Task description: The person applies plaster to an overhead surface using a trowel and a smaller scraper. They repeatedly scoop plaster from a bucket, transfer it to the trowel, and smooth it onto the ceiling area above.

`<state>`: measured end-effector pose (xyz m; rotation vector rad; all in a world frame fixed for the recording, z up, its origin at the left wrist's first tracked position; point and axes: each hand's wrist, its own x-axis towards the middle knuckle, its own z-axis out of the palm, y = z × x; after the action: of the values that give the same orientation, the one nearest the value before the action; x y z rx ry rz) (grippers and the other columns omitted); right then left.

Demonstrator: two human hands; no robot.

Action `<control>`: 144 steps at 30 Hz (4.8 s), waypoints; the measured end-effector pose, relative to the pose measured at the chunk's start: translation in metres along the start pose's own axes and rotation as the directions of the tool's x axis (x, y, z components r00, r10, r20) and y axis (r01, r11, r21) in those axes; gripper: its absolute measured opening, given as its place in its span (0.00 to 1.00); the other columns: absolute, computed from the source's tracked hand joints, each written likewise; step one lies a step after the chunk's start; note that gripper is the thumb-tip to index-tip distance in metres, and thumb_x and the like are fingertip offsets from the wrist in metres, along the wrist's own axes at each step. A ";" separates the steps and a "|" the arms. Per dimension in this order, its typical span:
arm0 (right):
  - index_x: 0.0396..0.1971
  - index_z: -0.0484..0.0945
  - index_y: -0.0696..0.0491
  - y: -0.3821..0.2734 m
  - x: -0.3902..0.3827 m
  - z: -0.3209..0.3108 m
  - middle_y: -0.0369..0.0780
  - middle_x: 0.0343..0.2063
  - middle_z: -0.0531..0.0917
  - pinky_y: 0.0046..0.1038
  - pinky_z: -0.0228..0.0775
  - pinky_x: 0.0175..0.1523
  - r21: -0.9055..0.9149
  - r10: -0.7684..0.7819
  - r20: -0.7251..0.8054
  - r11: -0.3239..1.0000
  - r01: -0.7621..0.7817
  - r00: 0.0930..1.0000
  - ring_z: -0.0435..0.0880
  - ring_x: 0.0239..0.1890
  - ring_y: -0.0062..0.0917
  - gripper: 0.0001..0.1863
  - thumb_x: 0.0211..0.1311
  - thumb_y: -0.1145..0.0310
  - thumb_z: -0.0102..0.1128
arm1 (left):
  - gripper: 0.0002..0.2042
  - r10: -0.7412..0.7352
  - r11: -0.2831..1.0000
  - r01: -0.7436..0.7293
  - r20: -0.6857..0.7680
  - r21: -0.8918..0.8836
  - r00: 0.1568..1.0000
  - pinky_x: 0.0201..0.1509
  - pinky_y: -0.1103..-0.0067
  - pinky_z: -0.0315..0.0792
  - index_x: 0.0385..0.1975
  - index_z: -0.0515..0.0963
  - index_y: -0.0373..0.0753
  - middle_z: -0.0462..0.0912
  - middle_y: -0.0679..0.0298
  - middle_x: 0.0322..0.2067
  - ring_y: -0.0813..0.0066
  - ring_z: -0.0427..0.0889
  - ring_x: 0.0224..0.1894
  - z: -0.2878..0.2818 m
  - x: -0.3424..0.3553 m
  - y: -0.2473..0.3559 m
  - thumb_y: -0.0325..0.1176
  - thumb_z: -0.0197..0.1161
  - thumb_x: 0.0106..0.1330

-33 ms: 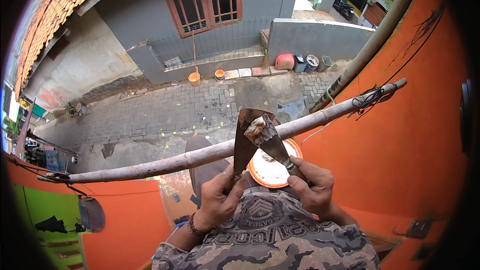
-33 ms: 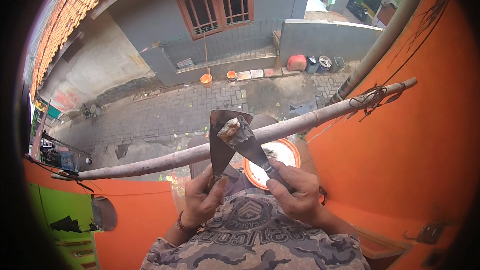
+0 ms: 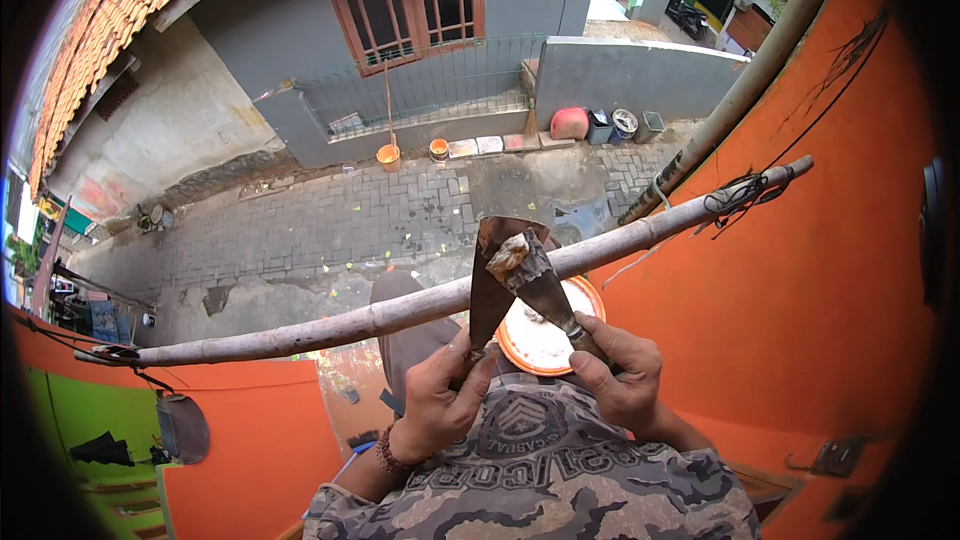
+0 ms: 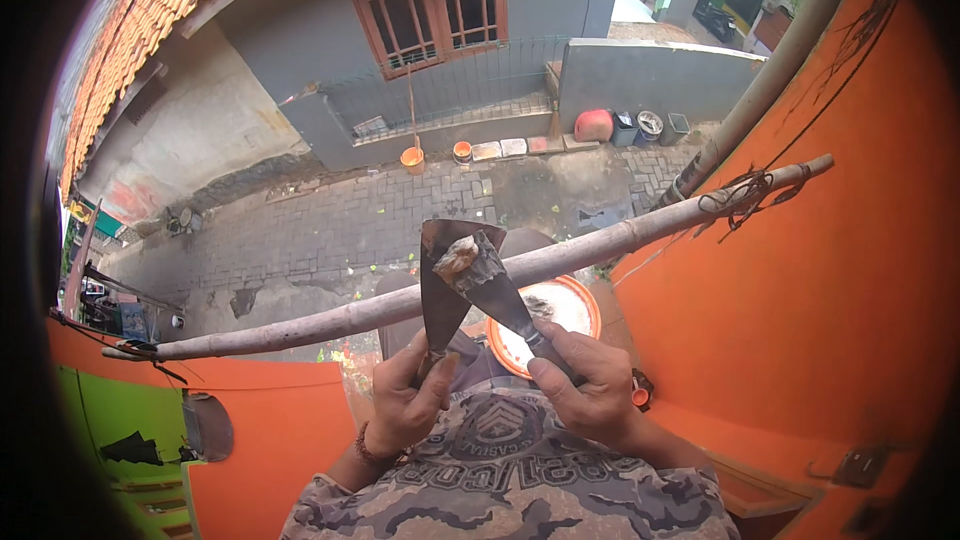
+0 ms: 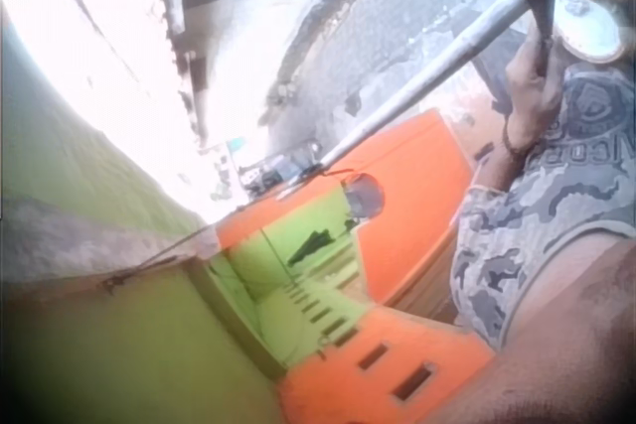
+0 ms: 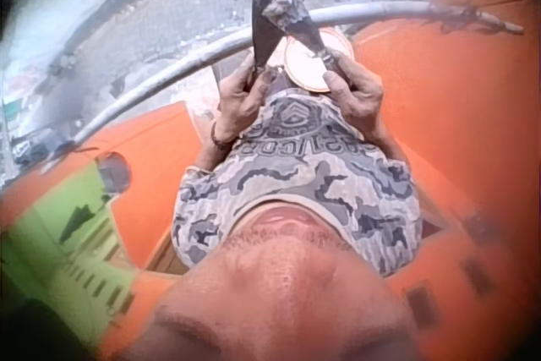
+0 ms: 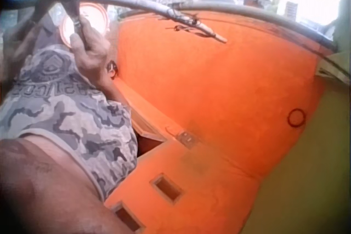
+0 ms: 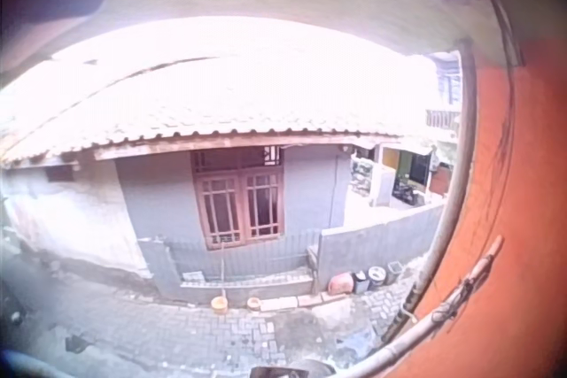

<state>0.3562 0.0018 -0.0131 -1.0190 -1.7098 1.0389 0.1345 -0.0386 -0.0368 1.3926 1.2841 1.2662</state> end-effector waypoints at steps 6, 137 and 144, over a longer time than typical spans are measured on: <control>0.53 0.74 0.69 -0.006 0.003 0.017 0.45 0.31 0.84 0.23 0.73 0.40 0.106 0.017 -0.063 0.994 -0.010 0.998 0.82 0.33 0.23 0.22 0.60 0.74 0.60 | 0.22 0.312 0.902 -0.315 0.059 0.296 0.948 0.26 0.86 0.66 0.60 0.71 0.32 0.77 0.64 0.28 0.88 0.70 0.23 0.010 0.002 -0.014 0.21 0.60 0.65; 0.47 0.77 0.59 -0.450 0.276 -0.203 0.50 0.39 0.81 0.37 0.71 0.46 -0.986 -0.971 -0.062 0.096 0.140 0.231 0.80 0.42 0.39 0.19 0.64 0.60 0.52 | 0.07 0.066 0.995 -0.032 -0.370 0.098 0.927 0.14 0.82 0.62 0.35 0.73 0.38 0.69 0.71 0.16 0.83 0.67 0.13 -0.114 0.107 -0.022 0.33 0.54 0.72; 0.42 0.81 0.50 -0.485 0.203 -0.241 0.33 0.19 0.74 0.22 0.55 0.20 -0.899 -0.640 -0.358 0.434 -0.064 0.680 0.70 0.21 0.13 0.13 0.66 0.59 0.55 | 0.06 0.179 0.978 -0.118 -0.407 0.171 0.896 0.14 0.82 0.61 0.35 0.73 0.38 0.69 0.71 0.16 0.83 0.67 0.12 -0.119 0.118 -0.042 0.33 0.53 0.72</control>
<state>0.4257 0.0878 0.5542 -1.3584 -1.6297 -0.6091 0.0072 0.0775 -0.0453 1.3829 1.6074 1.6751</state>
